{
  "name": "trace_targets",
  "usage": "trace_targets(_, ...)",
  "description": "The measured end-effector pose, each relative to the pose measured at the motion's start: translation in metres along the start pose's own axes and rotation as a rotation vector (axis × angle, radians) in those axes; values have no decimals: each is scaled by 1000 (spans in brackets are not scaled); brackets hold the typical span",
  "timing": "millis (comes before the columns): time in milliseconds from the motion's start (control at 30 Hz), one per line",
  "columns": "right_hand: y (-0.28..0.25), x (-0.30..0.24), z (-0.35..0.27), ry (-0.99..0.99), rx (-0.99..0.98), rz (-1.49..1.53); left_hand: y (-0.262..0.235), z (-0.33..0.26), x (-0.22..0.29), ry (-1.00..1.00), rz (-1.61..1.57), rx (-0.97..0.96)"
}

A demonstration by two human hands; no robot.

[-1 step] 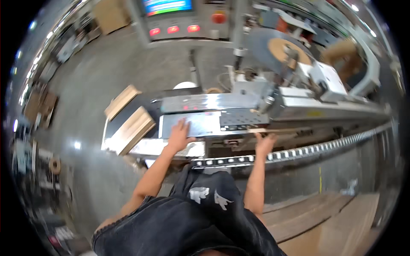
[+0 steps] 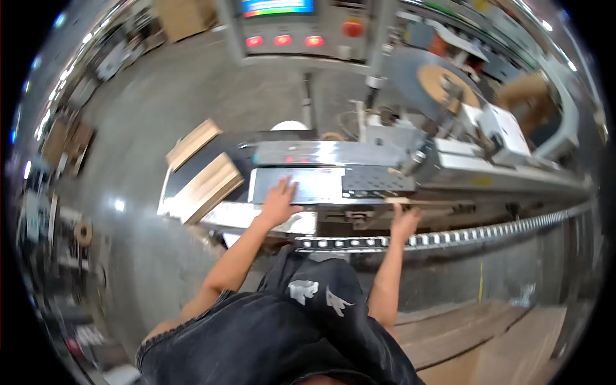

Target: The person feeds wooden boards into an edge-banding machine by hand, guides each board along the track, and stacks the processed boards on the table and onto a pallet.

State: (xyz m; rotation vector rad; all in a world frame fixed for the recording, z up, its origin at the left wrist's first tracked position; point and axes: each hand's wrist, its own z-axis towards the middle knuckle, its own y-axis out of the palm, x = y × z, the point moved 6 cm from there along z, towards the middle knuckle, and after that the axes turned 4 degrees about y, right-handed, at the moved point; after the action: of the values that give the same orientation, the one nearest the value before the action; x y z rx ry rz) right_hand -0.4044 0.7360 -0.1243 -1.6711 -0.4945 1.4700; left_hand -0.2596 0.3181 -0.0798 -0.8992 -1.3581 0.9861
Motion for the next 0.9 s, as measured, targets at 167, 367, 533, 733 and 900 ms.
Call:
trace_targets(167, 10, -74, -86, 58, -142, -14, -26, -51, -29, 34, -171, -44)
trace_targets(367, 57, -135, -187, -372, -168, -184, -90, -113, -135, -205, -105, 231)
trace_targets(533, 68, -141, -197, -338, -257, -293, -114, -164, -242, -399, 17, 250)
trace_targets(733, 64, -136, -198, -257, -225, -316, -133, -179, -292, -521, 81, -10)
trace_targets(900, 66, -143, -199, -257, -192, -325, -137, -179, -303, -473, 26, 16)
